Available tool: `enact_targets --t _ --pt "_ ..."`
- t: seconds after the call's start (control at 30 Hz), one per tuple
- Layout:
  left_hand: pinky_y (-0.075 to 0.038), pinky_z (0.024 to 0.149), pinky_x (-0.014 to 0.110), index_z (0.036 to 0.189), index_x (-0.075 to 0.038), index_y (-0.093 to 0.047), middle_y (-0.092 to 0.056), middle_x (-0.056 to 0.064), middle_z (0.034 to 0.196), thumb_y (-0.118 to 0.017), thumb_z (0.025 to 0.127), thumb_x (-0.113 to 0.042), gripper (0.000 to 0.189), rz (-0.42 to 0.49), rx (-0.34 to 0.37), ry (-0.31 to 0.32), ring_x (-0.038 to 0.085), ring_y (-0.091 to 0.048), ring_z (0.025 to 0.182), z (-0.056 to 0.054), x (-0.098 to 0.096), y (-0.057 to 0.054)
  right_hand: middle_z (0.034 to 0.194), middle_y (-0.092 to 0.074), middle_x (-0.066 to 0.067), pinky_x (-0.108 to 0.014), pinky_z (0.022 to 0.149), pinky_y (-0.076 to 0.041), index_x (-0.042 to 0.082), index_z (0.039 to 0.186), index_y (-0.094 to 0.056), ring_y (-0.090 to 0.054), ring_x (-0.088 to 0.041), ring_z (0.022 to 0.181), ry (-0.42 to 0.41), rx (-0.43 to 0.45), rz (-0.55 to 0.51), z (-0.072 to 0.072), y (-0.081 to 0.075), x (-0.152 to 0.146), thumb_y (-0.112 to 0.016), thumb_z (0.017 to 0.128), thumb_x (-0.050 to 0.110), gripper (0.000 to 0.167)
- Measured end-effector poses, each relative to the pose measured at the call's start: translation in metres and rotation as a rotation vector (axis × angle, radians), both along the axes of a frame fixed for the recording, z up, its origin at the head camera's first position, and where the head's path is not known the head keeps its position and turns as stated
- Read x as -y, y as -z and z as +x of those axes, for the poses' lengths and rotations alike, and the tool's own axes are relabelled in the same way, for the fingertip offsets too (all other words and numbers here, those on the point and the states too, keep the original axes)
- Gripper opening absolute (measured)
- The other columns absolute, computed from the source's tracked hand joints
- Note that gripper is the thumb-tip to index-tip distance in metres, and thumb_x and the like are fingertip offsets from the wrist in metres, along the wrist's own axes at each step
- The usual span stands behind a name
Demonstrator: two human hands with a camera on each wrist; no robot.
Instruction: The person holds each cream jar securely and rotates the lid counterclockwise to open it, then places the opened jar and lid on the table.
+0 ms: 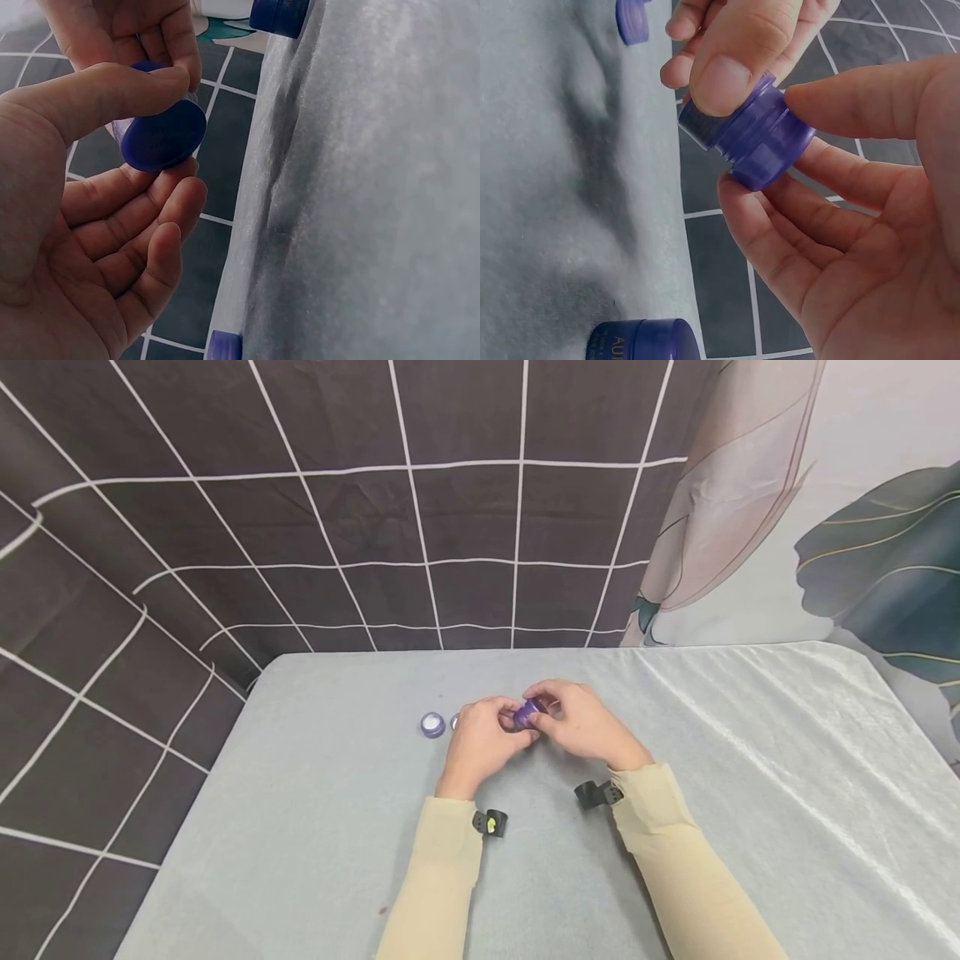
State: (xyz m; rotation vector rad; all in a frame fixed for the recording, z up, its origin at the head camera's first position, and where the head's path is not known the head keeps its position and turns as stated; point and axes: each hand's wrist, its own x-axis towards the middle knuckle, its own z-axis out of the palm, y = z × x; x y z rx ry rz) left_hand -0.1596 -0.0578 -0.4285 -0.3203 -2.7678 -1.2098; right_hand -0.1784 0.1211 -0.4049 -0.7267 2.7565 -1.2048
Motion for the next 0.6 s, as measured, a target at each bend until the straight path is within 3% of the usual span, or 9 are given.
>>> enact_targets --t 0.6 --pt "-0.052 0.073 0.028 0.106 -0.01 -0.075 -0.072 -0.003 0.086 -0.085 0.075 -0.028 0.037 0.012 -0.007 -0.018 0.008 -0.064 0.077 -0.0003 0.0 0.0011 0.102 -0.072 -0.009 -0.044 0.083 -0.054 0.0 0.115 -0.068 -0.068 -0.022 0.091 0.015 0.0 -0.049 -0.0002 -0.0029 -0.0031 -0.067 0.088 0.006 0.028"
